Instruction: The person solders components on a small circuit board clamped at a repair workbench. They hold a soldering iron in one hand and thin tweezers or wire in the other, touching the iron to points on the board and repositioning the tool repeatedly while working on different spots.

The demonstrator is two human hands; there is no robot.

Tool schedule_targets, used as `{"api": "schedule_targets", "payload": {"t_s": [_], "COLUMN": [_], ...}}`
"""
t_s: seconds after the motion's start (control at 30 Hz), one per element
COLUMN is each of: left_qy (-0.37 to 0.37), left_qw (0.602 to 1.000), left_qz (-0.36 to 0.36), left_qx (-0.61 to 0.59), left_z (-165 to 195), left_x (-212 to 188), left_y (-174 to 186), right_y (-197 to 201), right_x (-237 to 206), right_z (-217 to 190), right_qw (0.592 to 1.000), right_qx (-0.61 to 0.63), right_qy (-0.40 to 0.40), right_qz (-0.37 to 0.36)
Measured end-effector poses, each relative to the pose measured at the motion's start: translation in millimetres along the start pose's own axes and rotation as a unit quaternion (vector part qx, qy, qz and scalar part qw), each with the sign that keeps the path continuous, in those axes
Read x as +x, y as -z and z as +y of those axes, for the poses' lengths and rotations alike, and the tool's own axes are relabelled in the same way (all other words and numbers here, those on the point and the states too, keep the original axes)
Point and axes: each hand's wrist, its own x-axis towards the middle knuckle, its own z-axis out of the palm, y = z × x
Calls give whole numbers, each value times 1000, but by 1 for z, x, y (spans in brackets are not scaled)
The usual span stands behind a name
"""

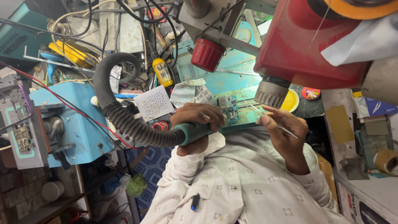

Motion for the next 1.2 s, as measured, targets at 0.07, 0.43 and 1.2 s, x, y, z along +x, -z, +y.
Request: {"api": "schedule_targets", "payload": {"t_s": [0.07, 0.43, 1.2], "left_qy": [-3, 2, 13], "left_qw": [1000, 1000, 1000], "left_qz": [1, 9, -5], "left_qx": [4, 25, 28], "left_z": [-1, -1, -6], "left_x": [1, 1, 3], "left_y": [0, 3, 5], "right_y": [0, -2, -6], "right_x": [1, 4, 7], "right_z": [-2, -2, -29], "right_qw": [1000, 997, 973], "right_qx": [-17, -38, -130], "right_qy": [0, 71, 173], "right_qz": [-3, -12, -77]}}
